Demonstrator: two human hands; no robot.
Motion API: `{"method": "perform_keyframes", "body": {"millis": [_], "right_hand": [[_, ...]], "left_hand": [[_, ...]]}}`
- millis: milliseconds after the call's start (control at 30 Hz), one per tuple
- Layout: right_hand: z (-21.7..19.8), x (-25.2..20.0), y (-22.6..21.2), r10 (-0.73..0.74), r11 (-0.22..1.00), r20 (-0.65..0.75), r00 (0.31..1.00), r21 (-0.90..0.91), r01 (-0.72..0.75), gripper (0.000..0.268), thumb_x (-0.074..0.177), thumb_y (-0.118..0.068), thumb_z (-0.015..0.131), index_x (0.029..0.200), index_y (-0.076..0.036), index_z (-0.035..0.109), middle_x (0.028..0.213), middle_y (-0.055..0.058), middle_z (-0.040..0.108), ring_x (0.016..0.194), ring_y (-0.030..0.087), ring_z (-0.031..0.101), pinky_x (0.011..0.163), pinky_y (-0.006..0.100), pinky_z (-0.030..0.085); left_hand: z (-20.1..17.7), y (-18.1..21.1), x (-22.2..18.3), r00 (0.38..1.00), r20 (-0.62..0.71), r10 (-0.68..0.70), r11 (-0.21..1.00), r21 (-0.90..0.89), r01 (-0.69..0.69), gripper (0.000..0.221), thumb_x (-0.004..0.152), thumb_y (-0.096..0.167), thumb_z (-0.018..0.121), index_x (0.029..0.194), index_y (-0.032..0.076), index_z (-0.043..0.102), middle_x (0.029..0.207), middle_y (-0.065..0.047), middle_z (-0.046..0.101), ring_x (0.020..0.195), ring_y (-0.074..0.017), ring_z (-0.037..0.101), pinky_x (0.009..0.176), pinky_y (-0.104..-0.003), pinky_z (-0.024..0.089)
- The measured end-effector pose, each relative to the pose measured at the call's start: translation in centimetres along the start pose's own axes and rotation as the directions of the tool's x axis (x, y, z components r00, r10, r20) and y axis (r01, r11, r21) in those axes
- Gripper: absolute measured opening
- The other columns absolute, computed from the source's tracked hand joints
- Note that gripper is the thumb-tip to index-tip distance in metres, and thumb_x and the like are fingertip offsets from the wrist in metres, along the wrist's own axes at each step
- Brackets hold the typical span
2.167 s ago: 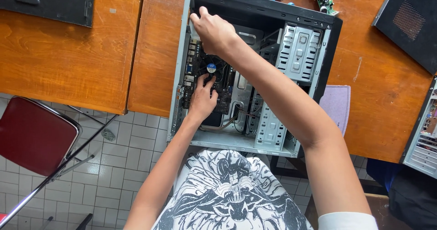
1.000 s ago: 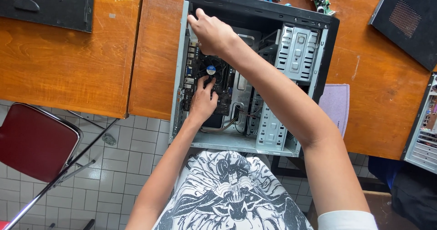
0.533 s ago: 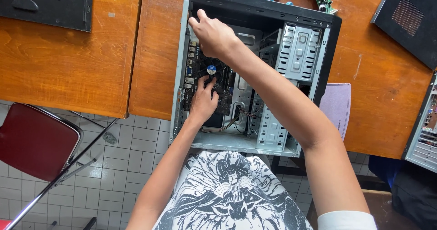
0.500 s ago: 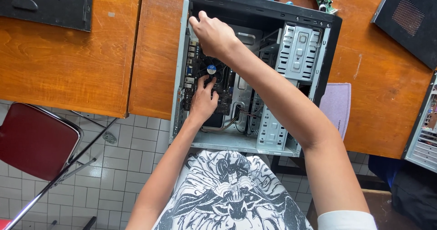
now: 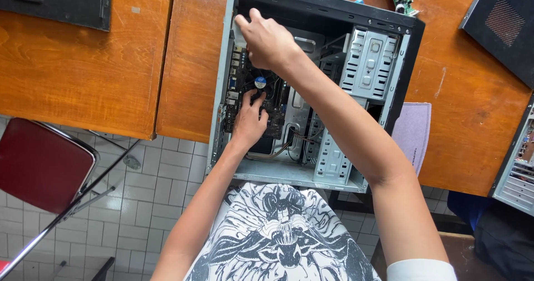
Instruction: Mounting a motherboard into a computer case using a screwdriver and screws
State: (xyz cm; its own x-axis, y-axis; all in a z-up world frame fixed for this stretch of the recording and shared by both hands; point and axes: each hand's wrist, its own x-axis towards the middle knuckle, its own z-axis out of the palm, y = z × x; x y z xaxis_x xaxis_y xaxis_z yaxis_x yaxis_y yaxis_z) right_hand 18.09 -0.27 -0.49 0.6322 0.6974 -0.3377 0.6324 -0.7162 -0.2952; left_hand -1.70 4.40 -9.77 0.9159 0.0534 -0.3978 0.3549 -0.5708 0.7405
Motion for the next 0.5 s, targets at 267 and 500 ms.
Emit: {"method": "perform_keyframes", "body": {"millis": [267,500], "right_hand": [[0.7,-0.7,0.6,0.035,0.998,-0.078,0.996,0.057,-0.031,0.041,0.094,-0.014,0.071,0.125,-0.001,0.047,0.107,0.024,0.052,0.079,0.052,0.068,0.053,0.057,0.056],[-0.3,-1.3,0.1,0.061,0.992,0.029,0.998,0.11,-0.064,0.052,0.085,-0.005,0.078,0.125,-0.001,0.046,0.113,0.022,0.047,0.08,0.051,0.067,0.052,0.055,0.057]], "left_hand": [[0.4,1.3,-0.8,1.0,-0.01,0.015,0.995,0.102,-0.014,0.051,0.096,0.011,0.057,0.146,0.004,0.051,0.154,-0.02,0.033,0.089,-0.029,0.067,0.07,-0.037,0.06],[4.8,1.6,-3.2,0.966,0.162,0.201,0.956,0.185,-0.23,0.032,0.093,0.008,0.056,0.124,0.0,0.061,0.143,-0.027,0.042,0.104,-0.0456,0.064,0.083,-0.059,0.056]]}}
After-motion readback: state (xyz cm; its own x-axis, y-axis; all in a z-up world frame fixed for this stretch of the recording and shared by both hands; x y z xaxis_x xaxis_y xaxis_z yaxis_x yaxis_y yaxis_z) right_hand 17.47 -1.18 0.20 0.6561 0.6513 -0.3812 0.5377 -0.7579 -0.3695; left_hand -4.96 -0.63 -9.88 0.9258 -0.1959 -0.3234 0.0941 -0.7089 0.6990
